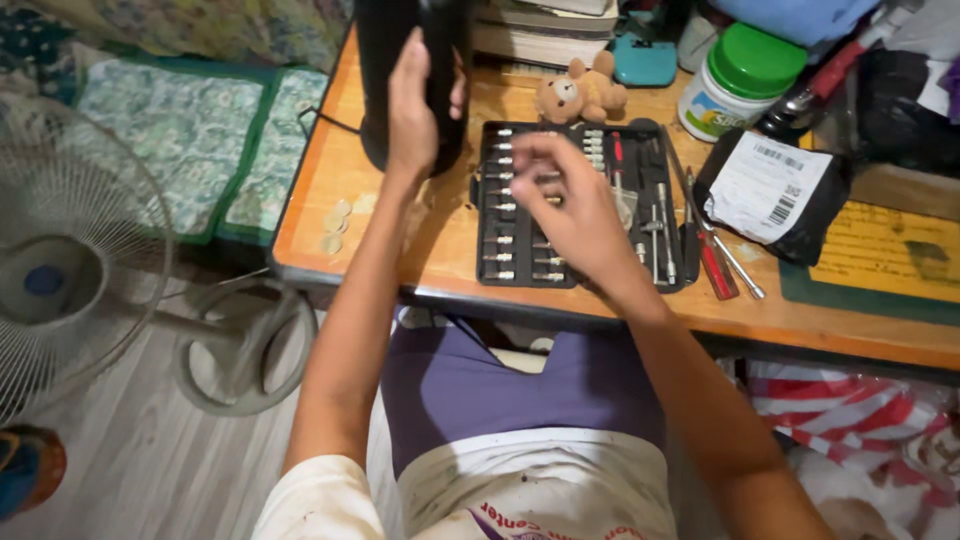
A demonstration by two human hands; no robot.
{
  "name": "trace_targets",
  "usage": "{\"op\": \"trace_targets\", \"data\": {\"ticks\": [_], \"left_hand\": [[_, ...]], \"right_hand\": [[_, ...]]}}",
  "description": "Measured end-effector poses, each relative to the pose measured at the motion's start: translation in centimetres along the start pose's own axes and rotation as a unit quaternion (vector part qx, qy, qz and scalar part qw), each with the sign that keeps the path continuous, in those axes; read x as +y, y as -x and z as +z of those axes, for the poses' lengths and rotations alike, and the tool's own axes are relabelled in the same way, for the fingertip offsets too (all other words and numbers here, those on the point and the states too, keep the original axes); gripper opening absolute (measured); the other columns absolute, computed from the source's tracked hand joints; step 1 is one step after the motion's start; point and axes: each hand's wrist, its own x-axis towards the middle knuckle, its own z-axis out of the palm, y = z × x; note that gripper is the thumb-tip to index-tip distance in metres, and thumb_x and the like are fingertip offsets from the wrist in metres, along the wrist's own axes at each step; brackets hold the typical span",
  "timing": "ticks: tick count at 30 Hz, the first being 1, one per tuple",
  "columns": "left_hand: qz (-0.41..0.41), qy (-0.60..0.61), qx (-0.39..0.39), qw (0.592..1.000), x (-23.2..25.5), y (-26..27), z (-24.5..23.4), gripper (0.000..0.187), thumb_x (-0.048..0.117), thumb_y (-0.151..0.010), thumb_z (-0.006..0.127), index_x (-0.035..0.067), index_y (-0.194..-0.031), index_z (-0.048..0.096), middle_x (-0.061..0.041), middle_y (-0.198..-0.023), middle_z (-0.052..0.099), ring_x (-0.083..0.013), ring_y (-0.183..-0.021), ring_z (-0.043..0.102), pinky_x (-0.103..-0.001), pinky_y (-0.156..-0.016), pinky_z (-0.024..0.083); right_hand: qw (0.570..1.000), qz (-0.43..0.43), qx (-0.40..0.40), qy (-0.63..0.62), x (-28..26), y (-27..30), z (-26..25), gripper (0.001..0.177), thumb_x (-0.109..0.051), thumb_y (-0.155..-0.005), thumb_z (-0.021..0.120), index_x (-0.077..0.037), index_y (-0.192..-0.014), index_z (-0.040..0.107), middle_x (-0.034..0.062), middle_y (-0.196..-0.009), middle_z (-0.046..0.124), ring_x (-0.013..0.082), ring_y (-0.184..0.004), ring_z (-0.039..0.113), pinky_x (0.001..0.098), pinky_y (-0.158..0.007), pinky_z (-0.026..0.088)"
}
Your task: The person disassembles a black electric kettle by removing the lid and handle. They use a screwdriver to manipulate internal components and wires, then reassemble the handle and lid. The task involves selecting tools from a set and performing precise adjustments on the kettle's internal wiring.
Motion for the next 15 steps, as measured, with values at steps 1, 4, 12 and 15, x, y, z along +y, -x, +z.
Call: {"op": "trace_targets", "data": {"ticks": [1, 4, 12, 15], "left_hand": [[-0.012, -0.018, 0.013, 1.0, -0.4, 0.8, 0.0, 0.041, 0.04, -0.114, 0.039, 0.002, -0.122, 0.055, -0.002, -0.08, 0.056, -0.01, -0.068, 0.051, -0.025, -0.061, 0.042], [-0.009, -0.055, 0.022, 0.998, -2.3, 2.2, 0.4, 0.048, 0.035, -0.114, 0.041, 0.0, -0.147, 0.047, -0.001, -0.094, 0.057, -0.0098, -0.085, 0.054, -0.025, -0.078, 0.047], [0.141, -0.302, -0.067, 0.941, -0.4, 4.3, 4.8, 0.041, 0.019, -0.112, 0.049, -0.007, -0.143, 0.041, -0.024, -0.128, 0.057, -0.0389, -0.123, 0.056, -0.041, -0.101, 0.046], [0.127, -0.448, -0.063, 0.883, 4.0, 4.8, 5.6, 0.037, 0.012, -0.098, 0.058, 0.001, -0.133, 0.056, -0.02, -0.113, 0.061, -0.0369, -0.105, 0.064, -0.042, -0.092, 0.051]], "right_hand": [[1.0, -0.011, 0.001, 0.002, -0.2, -1.1, 0.4, 0.035, -0.008, -0.099, 0.069, -0.003, -0.133, 0.059, 0.0042, -0.11, 0.066, 0.0107, -0.101, 0.068, 0.0248, -0.084, 0.059], [0.997, -0.057, 0.039, 0.039, -0.4, -4.3, 1.3, 0.045, -0.011, -0.098, 0.073, -0.003, -0.138, 0.054, 0.0086, -0.116, 0.066, 0.0132, -0.101, 0.069, 0.027, -0.077, 0.061], [0.962, -0.096, 0.135, 0.218, 1.3, -8.0, 0.6, 0.049, -0.018, -0.096, 0.082, -0.005, -0.137, 0.058, 0.0127, -0.102, 0.075, 0.0193, -0.082, 0.073, 0.034, -0.076, 0.059], [0.972, -0.105, 0.097, 0.188, 1.5, -8.3, -1.0, 0.051, -0.016, -0.098, 0.08, -0.005, -0.142, 0.058, 0.0121, -0.098, 0.075, 0.0167, -0.076, 0.07, 0.0322, -0.071, 0.057]]}}
